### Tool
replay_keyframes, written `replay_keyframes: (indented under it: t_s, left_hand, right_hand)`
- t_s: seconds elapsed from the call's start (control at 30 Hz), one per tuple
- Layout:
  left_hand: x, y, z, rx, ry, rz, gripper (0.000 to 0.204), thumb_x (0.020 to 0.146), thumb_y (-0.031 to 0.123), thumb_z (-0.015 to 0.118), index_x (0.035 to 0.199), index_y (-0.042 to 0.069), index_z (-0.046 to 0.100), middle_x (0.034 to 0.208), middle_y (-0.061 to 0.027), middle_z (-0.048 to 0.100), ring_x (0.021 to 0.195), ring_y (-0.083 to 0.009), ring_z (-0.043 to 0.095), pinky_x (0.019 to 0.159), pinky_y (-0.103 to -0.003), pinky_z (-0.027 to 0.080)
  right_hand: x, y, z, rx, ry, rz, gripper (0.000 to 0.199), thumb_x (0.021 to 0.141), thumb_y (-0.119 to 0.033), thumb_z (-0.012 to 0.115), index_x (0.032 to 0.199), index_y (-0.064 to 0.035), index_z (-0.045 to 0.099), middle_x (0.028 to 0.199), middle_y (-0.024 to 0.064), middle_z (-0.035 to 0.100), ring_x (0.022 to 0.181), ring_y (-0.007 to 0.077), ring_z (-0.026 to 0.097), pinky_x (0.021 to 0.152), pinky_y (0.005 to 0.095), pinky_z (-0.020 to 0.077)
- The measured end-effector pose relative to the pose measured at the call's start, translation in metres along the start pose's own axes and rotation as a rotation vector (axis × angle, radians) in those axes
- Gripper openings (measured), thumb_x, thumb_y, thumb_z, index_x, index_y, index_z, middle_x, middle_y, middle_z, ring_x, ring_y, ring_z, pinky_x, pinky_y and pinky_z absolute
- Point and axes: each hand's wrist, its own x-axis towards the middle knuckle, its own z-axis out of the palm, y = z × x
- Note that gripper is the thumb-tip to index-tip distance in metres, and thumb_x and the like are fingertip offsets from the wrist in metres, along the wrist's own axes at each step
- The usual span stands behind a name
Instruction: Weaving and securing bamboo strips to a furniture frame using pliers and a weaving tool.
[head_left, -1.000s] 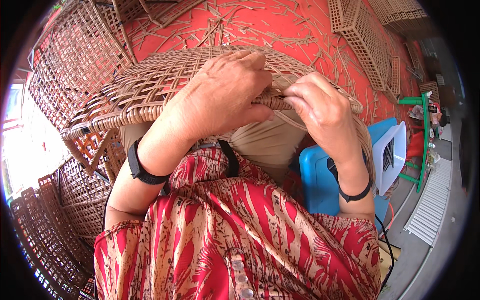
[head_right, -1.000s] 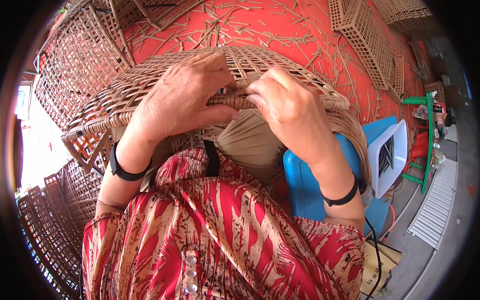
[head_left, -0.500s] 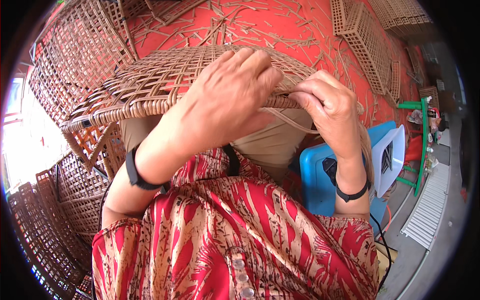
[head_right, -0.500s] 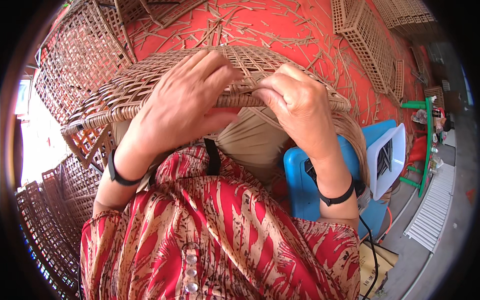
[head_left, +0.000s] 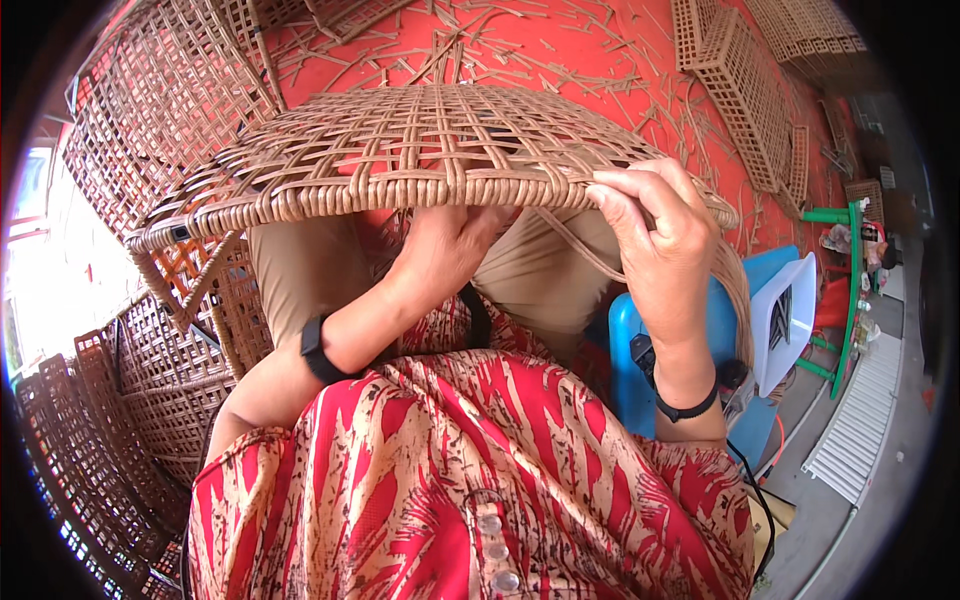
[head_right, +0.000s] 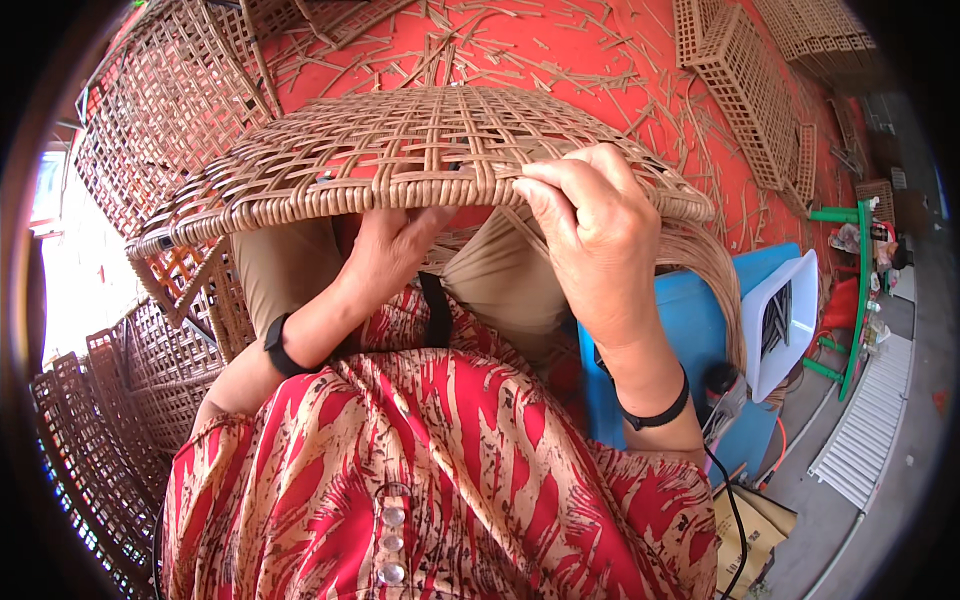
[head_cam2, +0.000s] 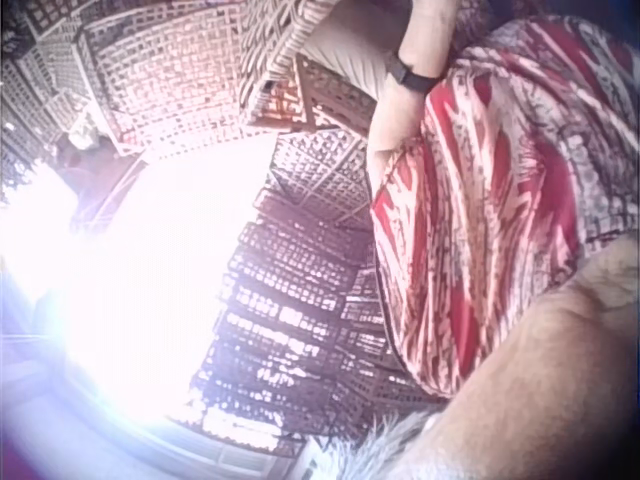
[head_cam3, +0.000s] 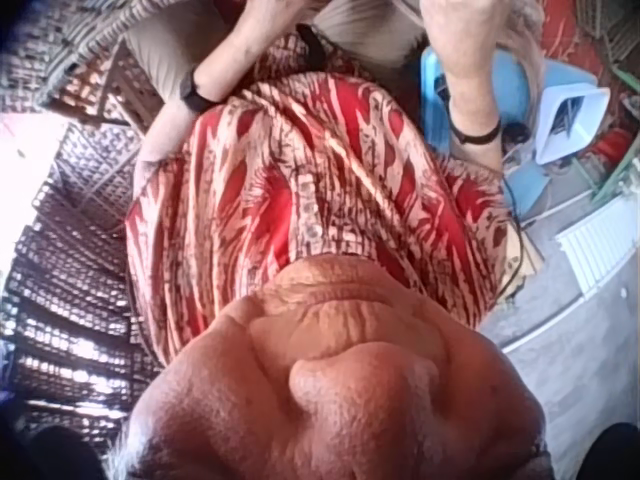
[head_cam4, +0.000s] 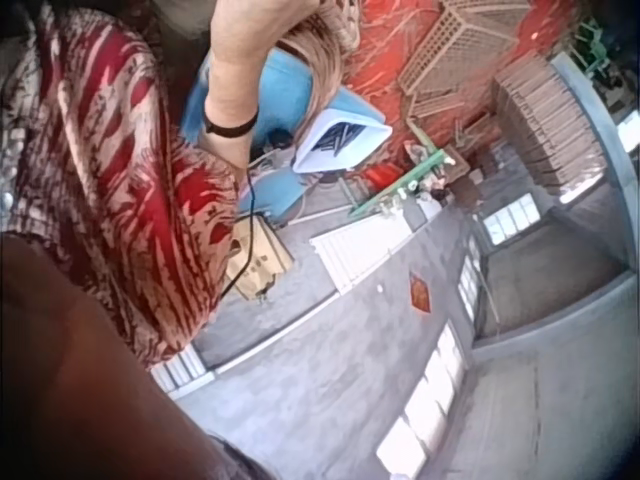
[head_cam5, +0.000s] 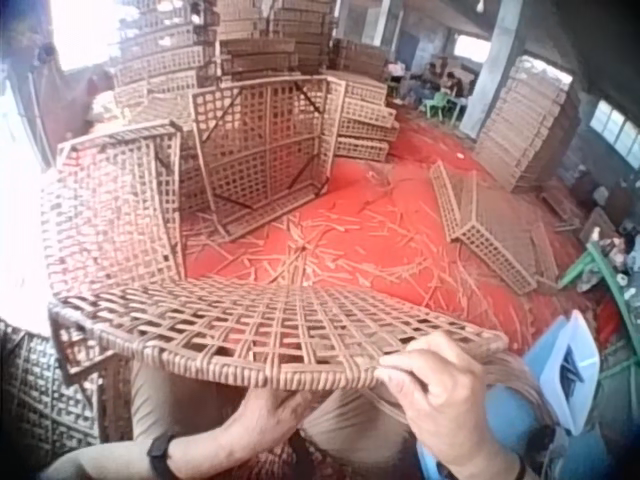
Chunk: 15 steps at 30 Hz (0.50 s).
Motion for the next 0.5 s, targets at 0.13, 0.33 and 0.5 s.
replay_keyframes:
  t_s: [0.13, 0.33, 0.5]
  left_hand:
    - [0.002, -0.008, 0.024, -0.078, 0.036, 0.009, 0.021, 0.092, 0.006, 0.060, 0.111, -0.002, 0.064, 0.105, -0.0163, 0.066, 0.096, -0.0256, 0.061, 0.087, -0.038, 0.048]
    - [0.003, 0.003, 0.032, -0.140, 0.012, -0.034, 0.019, 0.090, 0.005, 0.063, 0.107, -0.003, 0.064, 0.094, -0.0139, 0.066, 0.090, -0.0254, 0.063, 0.083, -0.037, 0.049]
    - [0.005, 0.000, 0.040, -0.524, 0.174, -0.040, 0.017, 0.091, 0.005, 0.065, 0.106, -0.002, 0.065, 0.098, -0.0067, 0.068, 0.091, -0.0153, 0.062, 0.081, -0.032, 0.051]
  right_hand:
    - [-0.012, -0.004, 0.006, 0.023, 0.040, 0.036, 0.013, 0.081, -0.001, 0.075, 0.092, -0.0020, 0.068, 0.085, 0.0107, 0.063, 0.071, 0.0254, 0.063, 0.062, 0.0345, 0.0505]
    - [-0.013, -0.007, 0.007, 0.070, 0.070, 0.106, 0.012, 0.081, -0.002, 0.075, 0.090, -0.0020, 0.067, 0.083, 0.0103, 0.063, 0.068, 0.0244, 0.063, 0.060, 0.0340, 0.0503]
    - [-0.006, -0.006, 0.004, 0.130, 0.047, 0.136, 0.009, 0.081, -0.001, 0.075, 0.086, -0.0009, 0.067, 0.078, 0.0088, 0.063, 0.064, 0.0194, 0.062, 0.058, 0.0313, 0.0491]
